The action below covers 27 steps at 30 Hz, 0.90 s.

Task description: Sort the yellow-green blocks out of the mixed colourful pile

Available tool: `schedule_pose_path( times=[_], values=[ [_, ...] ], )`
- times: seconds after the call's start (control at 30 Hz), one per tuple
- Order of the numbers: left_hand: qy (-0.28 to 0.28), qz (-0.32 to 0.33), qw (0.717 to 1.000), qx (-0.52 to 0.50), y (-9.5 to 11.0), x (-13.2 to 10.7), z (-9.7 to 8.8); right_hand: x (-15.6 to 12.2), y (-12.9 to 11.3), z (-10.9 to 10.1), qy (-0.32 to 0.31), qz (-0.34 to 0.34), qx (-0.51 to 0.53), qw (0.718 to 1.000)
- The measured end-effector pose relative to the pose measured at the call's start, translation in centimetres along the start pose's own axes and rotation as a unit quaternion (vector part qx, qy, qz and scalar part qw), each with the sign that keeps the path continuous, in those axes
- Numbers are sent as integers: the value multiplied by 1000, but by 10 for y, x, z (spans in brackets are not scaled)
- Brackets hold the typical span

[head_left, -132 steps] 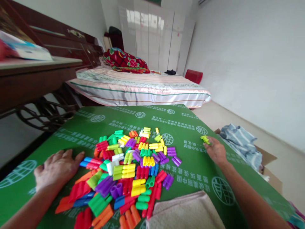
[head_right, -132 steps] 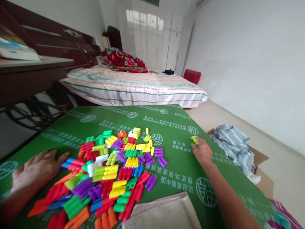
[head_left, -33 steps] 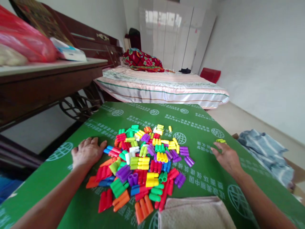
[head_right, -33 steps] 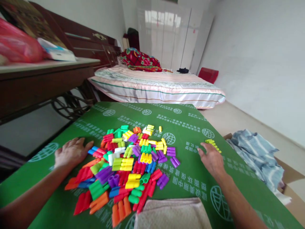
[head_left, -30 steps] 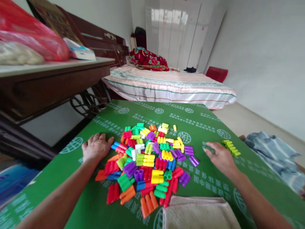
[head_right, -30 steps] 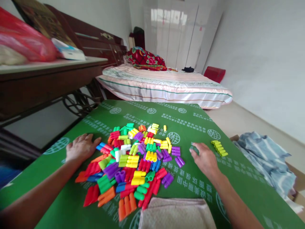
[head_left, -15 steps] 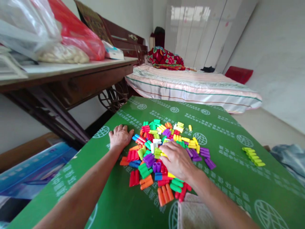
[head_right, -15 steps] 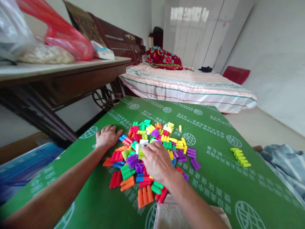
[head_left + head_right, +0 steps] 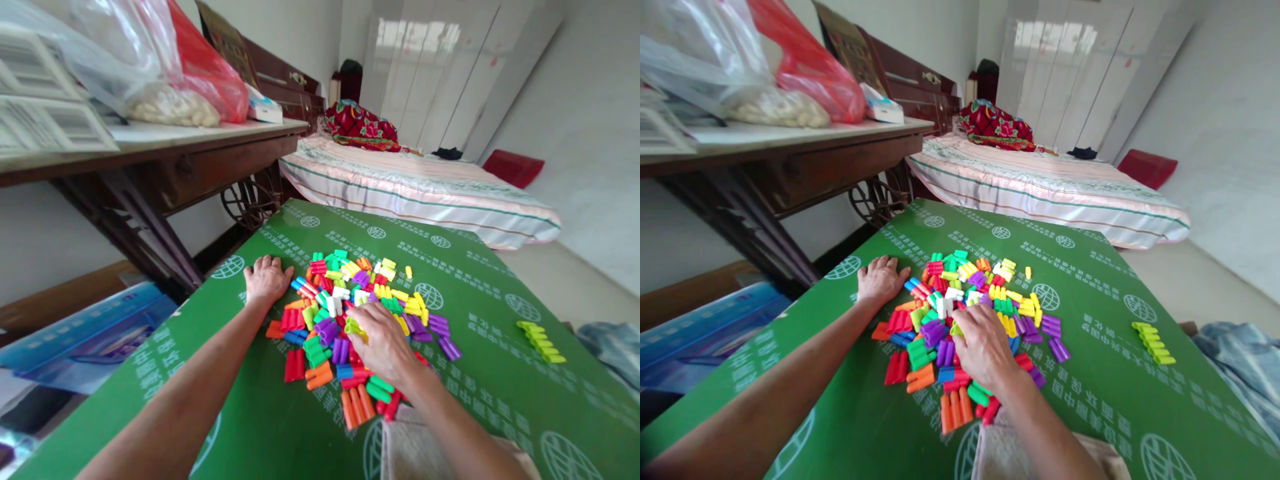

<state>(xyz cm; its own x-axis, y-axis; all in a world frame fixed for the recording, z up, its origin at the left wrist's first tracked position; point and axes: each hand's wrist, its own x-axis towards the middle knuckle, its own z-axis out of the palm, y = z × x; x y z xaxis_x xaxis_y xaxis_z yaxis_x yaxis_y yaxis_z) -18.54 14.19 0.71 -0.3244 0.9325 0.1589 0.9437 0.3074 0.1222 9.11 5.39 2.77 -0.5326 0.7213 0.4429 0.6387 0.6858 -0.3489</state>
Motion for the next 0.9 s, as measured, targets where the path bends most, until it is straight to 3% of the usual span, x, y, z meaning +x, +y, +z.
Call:
schedule_pose_path(
  times=[0.4, 0.63, 0.9],
  values=[
    [-2, 1, 1000, 1, 0, 2, -1, -48, 12, -12, 136, 41, 15, 990],
    [-4, 1, 1000, 6, 0, 4, -1, -41, 7, -26, 50, 40, 4, 998],
    [-7, 4, 1000, 11, -1, 5, -1, -18, 6, -29, -66, 104, -40, 992]
  ],
)
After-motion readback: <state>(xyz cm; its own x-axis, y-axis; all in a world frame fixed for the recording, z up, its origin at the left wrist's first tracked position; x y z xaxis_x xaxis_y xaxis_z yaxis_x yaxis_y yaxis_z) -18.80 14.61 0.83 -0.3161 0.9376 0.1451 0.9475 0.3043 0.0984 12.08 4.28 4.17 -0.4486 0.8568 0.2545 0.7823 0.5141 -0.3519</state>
